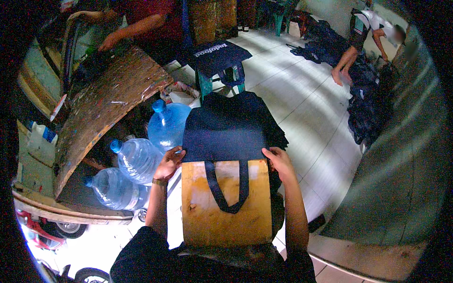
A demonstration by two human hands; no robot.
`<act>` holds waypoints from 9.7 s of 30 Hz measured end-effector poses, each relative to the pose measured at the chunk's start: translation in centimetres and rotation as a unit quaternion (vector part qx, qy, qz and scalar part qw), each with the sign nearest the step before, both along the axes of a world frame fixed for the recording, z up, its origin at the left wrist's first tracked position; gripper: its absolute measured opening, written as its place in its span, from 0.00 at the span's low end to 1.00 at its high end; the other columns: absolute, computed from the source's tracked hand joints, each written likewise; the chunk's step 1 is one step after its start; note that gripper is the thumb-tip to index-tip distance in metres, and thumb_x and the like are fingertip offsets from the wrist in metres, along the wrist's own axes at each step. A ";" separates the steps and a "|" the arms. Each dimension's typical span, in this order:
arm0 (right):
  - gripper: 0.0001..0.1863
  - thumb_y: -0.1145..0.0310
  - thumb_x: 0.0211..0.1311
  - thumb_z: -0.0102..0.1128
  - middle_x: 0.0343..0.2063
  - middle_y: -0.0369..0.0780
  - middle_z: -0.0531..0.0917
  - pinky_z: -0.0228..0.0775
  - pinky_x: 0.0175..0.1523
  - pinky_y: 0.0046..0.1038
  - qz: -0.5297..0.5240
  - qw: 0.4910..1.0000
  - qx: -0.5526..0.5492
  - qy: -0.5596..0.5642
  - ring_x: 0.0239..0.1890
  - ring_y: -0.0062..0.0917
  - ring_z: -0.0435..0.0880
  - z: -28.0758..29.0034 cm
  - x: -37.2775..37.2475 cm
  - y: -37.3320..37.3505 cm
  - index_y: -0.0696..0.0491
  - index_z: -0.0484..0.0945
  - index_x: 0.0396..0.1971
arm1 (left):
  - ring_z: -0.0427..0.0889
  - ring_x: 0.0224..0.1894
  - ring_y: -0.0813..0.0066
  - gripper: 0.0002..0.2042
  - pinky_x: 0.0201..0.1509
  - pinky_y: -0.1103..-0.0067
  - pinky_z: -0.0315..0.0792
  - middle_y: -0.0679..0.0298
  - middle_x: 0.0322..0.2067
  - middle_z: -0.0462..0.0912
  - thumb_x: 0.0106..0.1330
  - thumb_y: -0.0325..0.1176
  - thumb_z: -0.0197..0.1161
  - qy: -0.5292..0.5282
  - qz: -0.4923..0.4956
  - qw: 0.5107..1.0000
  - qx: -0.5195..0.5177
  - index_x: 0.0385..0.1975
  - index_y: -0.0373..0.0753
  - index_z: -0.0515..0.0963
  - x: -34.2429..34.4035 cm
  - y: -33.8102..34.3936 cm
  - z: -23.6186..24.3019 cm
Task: The person picks up a blue tote bag from a stack on the floor, places it onto a wooden board, aligns the handles, and then places the board with the bag onto a workbench before repeating the process with another bag.
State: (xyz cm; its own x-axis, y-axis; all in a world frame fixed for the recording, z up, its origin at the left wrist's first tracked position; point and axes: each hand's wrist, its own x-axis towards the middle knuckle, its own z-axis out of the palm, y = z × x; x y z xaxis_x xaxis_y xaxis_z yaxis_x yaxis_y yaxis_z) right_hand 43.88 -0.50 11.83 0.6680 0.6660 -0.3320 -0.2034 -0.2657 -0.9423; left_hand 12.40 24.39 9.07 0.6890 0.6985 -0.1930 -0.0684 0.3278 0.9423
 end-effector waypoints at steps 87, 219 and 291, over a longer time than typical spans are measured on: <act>0.17 0.66 0.63 0.60 0.31 0.35 0.77 0.76 0.39 0.26 -0.460 0.863 0.209 -0.011 0.28 0.21 0.77 -8.2 7.7 -9.0 0.55 0.71 0.48 | 0.77 0.32 0.69 0.17 0.37 0.77 0.73 0.54 0.32 0.78 0.69 0.41 0.56 0.246 0.610 0.438 0.612 0.38 0.27 0.74 -10.0 1.6 18.9; 0.17 0.59 0.67 0.53 0.31 0.45 0.84 0.76 0.35 0.27 0.347 0.934 -0.076 0.046 0.32 0.25 0.84 7.1 -3.2 -3.7 0.60 0.80 0.37 | 0.71 0.22 0.83 0.06 0.23 0.84 0.68 0.71 0.22 0.73 0.60 0.29 0.66 0.085 0.019 0.994 0.062 0.31 0.36 0.77 13.7 9.5 -3.9; 0.15 0.59 0.52 0.62 0.31 0.45 0.80 0.65 0.57 0.41 0.440 0.514 0.402 -0.617 0.42 0.35 0.79 18.7 -23.1 17.1 0.59 0.78 0.24 | 0.70 0.58 0.59 0.25 0.61 0.69 0.64 0.56 0.54 0.73 0.50 0.24 0.58 0.451 0.230 0.485 0.713 0.53 0.34 0.71 -15.7 2.9 21.0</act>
